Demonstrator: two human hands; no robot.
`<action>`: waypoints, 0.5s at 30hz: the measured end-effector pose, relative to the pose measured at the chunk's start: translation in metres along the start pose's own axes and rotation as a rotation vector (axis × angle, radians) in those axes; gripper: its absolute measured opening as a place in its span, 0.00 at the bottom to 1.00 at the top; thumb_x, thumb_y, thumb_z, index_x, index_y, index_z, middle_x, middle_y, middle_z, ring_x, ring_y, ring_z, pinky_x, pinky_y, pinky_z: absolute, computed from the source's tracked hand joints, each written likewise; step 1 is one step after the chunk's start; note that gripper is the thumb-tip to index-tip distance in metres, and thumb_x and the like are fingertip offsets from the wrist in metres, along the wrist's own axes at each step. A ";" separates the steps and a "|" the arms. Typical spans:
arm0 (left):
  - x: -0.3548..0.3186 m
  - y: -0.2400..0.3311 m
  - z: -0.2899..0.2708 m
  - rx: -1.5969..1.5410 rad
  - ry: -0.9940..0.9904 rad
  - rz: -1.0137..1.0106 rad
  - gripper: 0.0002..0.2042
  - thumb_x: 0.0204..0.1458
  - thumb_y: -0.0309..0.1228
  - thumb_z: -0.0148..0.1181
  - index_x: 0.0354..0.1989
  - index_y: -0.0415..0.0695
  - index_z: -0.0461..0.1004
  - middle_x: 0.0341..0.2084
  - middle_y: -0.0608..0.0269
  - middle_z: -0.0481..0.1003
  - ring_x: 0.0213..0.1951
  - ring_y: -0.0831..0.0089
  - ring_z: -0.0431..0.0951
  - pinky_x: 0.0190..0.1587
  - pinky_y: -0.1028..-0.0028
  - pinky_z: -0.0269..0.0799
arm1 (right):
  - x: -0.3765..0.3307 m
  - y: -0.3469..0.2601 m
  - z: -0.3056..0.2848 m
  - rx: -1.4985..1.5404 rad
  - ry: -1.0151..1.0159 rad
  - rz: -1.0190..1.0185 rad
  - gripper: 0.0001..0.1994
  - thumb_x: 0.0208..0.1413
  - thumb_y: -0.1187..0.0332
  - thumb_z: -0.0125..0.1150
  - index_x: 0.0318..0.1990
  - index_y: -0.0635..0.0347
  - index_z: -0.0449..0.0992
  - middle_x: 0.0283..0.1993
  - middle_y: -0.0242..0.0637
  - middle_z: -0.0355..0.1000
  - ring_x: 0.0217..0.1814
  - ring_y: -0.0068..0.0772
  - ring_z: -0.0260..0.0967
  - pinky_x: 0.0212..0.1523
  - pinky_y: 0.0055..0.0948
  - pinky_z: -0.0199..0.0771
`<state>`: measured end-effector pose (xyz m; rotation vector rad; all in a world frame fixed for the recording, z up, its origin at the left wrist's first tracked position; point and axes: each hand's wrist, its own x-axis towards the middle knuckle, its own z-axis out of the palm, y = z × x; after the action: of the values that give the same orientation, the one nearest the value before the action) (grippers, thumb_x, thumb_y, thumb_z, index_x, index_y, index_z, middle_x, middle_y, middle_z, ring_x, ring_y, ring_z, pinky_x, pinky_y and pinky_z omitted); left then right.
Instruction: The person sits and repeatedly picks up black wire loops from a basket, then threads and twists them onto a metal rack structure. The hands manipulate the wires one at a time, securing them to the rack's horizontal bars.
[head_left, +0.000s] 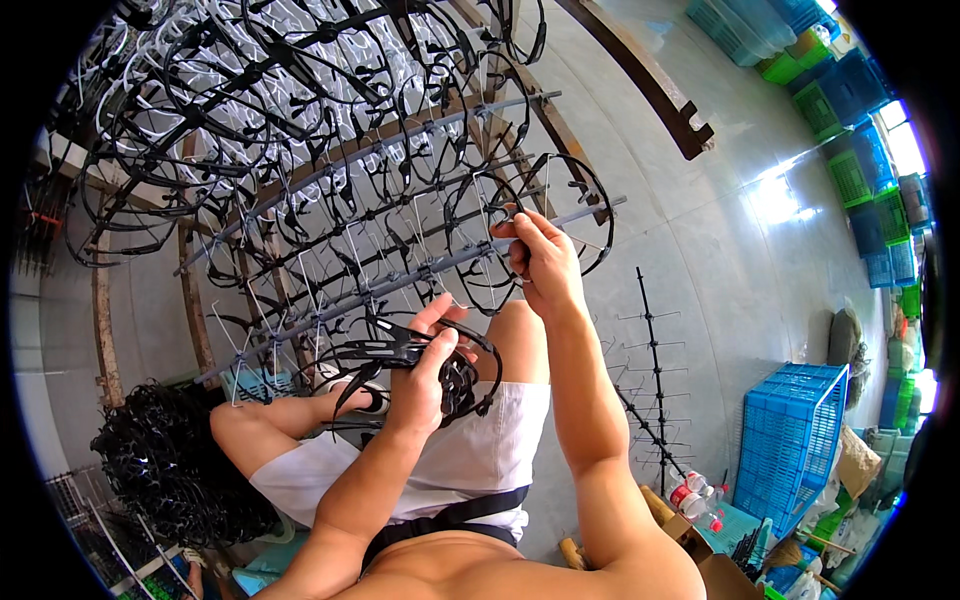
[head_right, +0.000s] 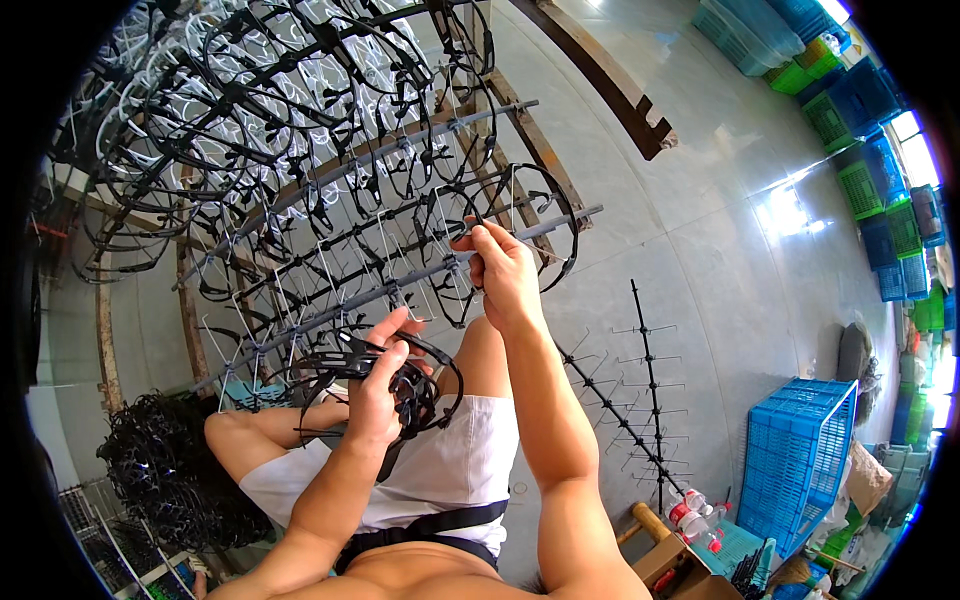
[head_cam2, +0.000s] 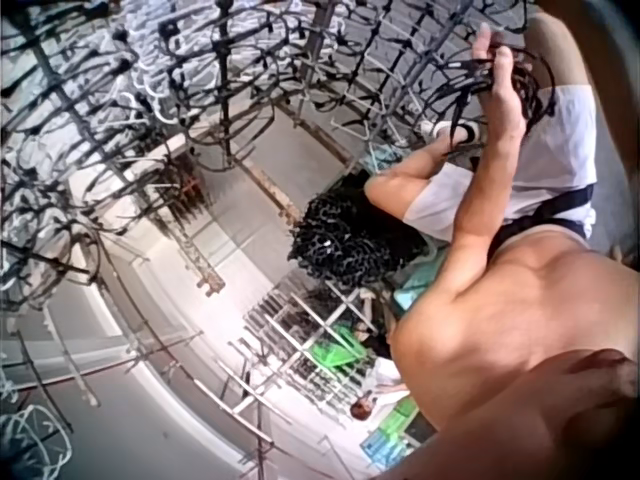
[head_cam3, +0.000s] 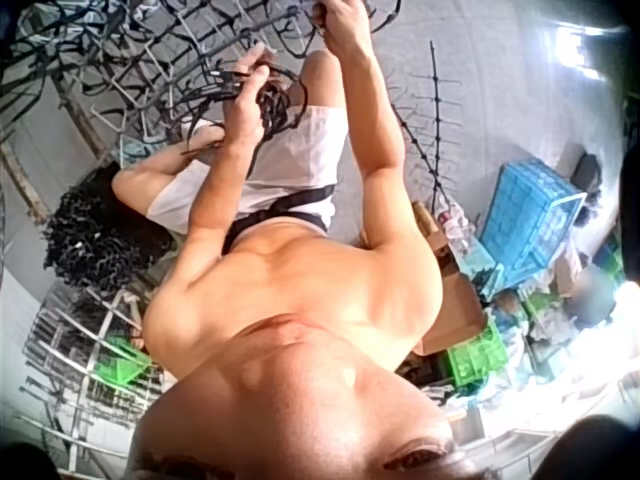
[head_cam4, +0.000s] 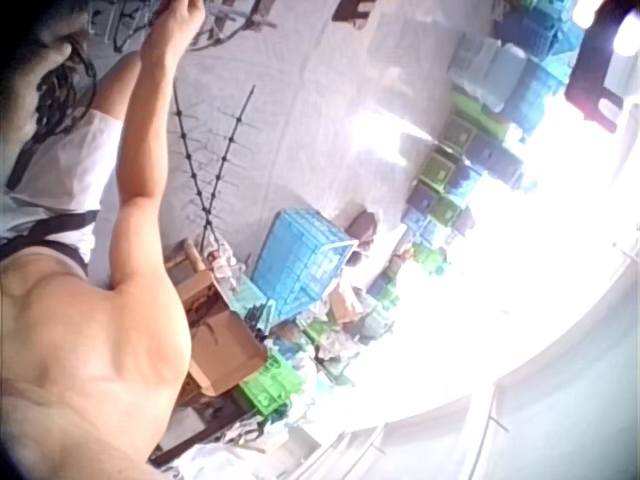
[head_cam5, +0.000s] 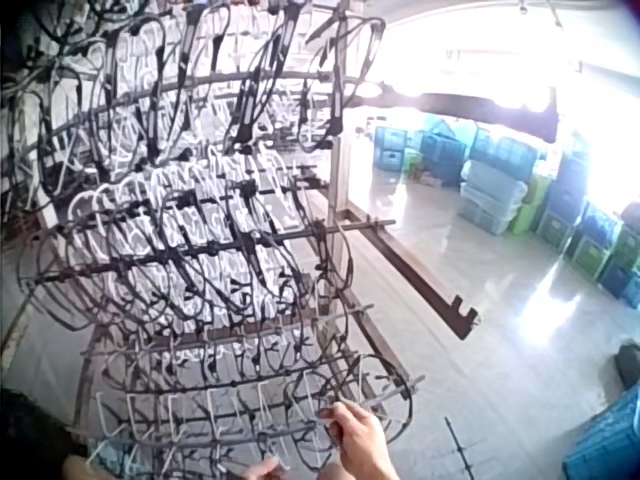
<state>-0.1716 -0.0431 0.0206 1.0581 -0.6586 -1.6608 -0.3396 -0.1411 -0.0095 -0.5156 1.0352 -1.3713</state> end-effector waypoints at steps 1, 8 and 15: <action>0.003 -0.001 0.000 -0.017 -0.004 0.009 0.21 0.55 0.28 0.50 0.58 0.39 0.63 0.49 0.55 0.70 0.36 0.75 0.72 0.38 0.76 0.73 | 0.000 0.002 0.000 0.008 -0.012 0.002 0.13 0.61 0.68 0.51 0.50 0.65 0.71 0.31 0.32 0.74 0.21 0.11 0.53 0.20 0.13 0.52; 0.009 -0.002 0.001 -0.020 -0.036 -0.013 0.21 0.55 0.28 0.50 0.57 0.37 0.63 0.49 0.53 0.70 0.36 0.75 0.72 0.38 0.76 0.72 | -0.003 0.001 0.001 0.099 -0.050 -0.025 0.13 0.61 0.68 0.51 0.50 0.66 0.70 0.32 0.32 0.75 0.21 0.11 0.52 0.20 0.14 0.50; 0.015 -0.002 0.001 -0.084 -0.009 0.003 0.21 0.55 0.29 0.52 0.57 0.36 0.64 0.46 0.52 0.72 0.35 0.74 0.72 0.39 0.75 0.71 | -0.017 0.016 -0.021 0.222 -0.160 -0.061 0.13 0.62 0.68 0.48 0.49 0.66 0.70 0.36 0.33 0.74 0.29 0.15 0.58 0.31 0.16 0.57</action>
<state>-0.1747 -0.0567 0.0147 0.9899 -0.5907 -1.6774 -0.3465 -0.1164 -0.0278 -0.4858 0.7323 -1.4534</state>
